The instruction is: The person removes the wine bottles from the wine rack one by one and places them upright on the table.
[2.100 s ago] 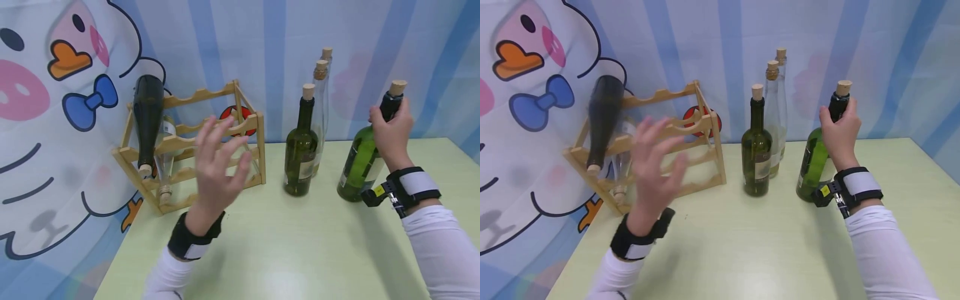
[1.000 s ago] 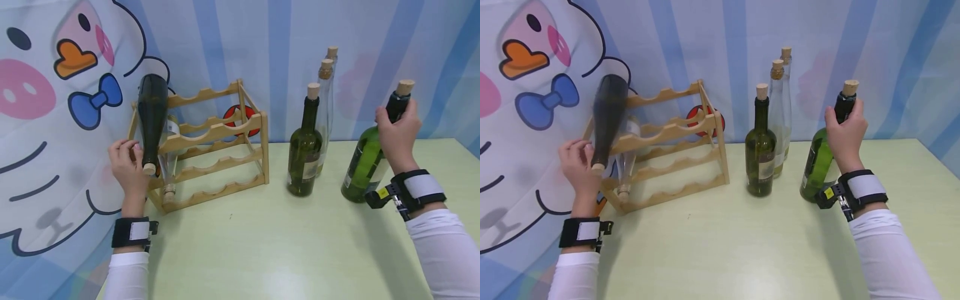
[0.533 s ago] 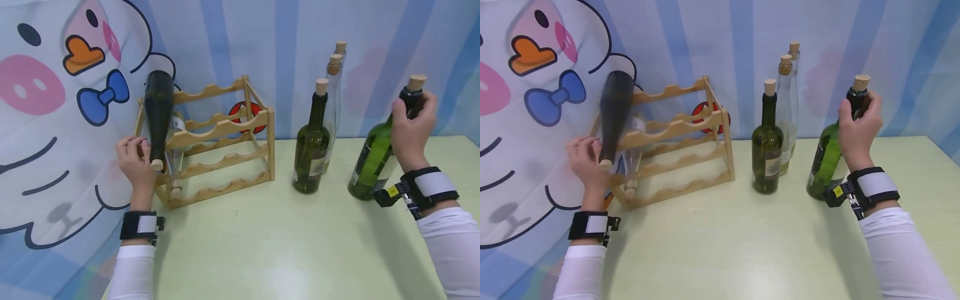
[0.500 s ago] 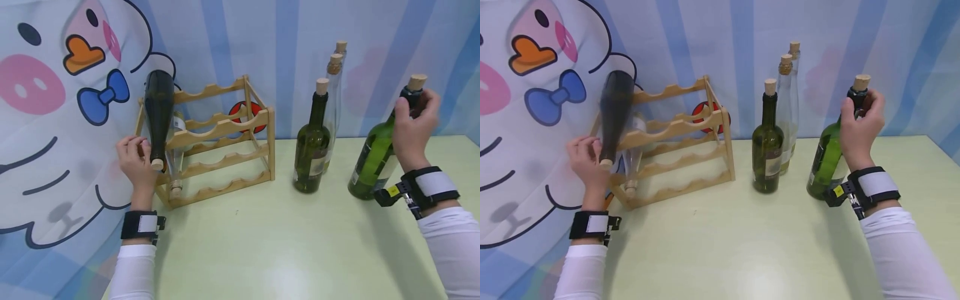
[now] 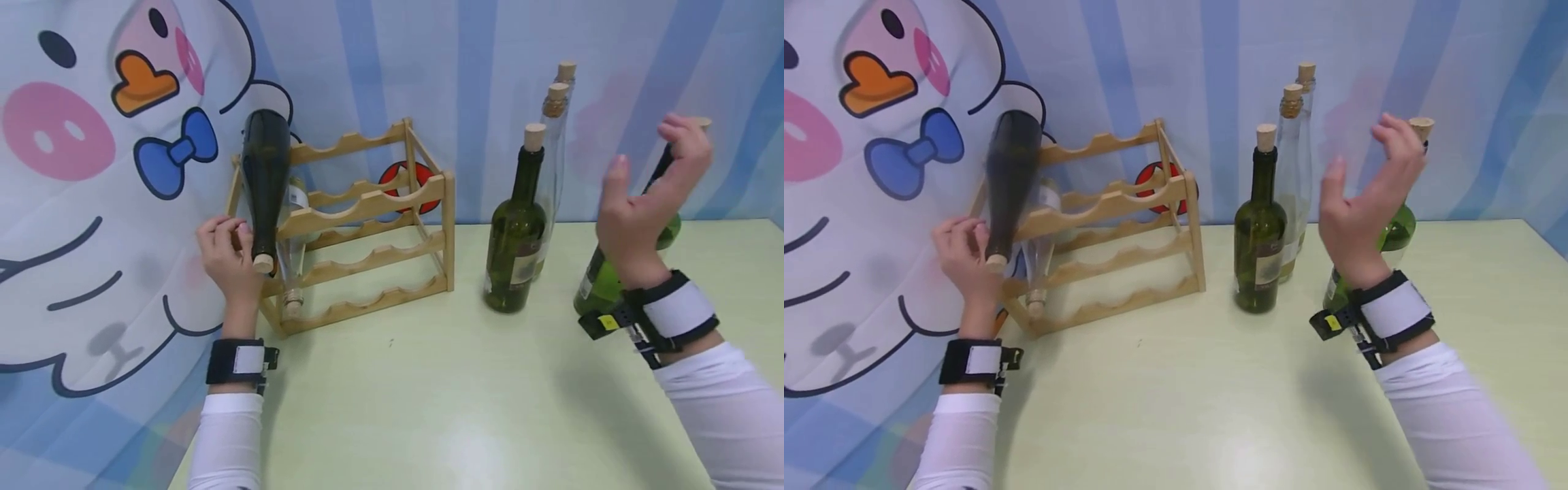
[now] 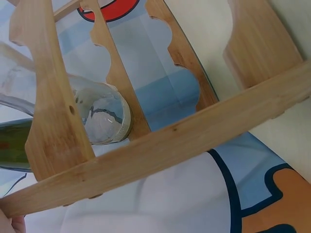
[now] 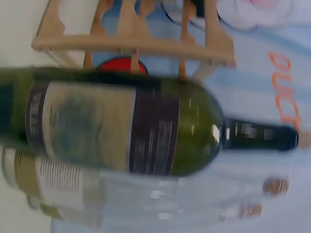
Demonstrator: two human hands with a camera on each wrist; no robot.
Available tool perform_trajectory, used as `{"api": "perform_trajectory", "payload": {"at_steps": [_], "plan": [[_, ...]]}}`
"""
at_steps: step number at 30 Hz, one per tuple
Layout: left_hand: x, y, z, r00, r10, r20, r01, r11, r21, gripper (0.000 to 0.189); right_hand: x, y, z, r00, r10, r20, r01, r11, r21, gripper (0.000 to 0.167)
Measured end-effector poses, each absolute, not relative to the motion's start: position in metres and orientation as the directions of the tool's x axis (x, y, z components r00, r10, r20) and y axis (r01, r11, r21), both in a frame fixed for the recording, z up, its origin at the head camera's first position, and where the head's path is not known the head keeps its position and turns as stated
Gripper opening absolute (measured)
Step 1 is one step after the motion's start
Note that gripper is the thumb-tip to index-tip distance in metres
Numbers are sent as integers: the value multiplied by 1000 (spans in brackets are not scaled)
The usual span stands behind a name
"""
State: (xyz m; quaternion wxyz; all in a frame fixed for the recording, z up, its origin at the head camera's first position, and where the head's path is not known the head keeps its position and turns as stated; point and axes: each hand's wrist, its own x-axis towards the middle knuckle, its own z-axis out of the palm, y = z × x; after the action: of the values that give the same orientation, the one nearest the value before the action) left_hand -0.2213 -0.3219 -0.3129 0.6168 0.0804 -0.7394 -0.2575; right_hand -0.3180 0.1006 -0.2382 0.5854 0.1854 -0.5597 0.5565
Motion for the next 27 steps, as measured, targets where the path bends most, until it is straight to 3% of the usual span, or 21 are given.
{"api": "perform_trajectory", "payload": {"at_steps": [7,11,17,27], "plan": [[-221,-322,-312,-224,-454,862,203,843,497,28,-305,28,-254,-110,157,981,-962,232,-145,36],[-221,-320,-311,-229,-466,855,206,835,511,29,-300,-1,-268,-80,-86,993,-964,261,-55,32],[-218,-321,-310,-230,-453,861,153,857,492,27,-292,-35,-282,-107,-358,928,-944,329,18,36],[-213,-321,-308,-301,-429,852,84,878,472,36,-278,-78,-287,-200,-575,794,-940,341,11,48]]}}
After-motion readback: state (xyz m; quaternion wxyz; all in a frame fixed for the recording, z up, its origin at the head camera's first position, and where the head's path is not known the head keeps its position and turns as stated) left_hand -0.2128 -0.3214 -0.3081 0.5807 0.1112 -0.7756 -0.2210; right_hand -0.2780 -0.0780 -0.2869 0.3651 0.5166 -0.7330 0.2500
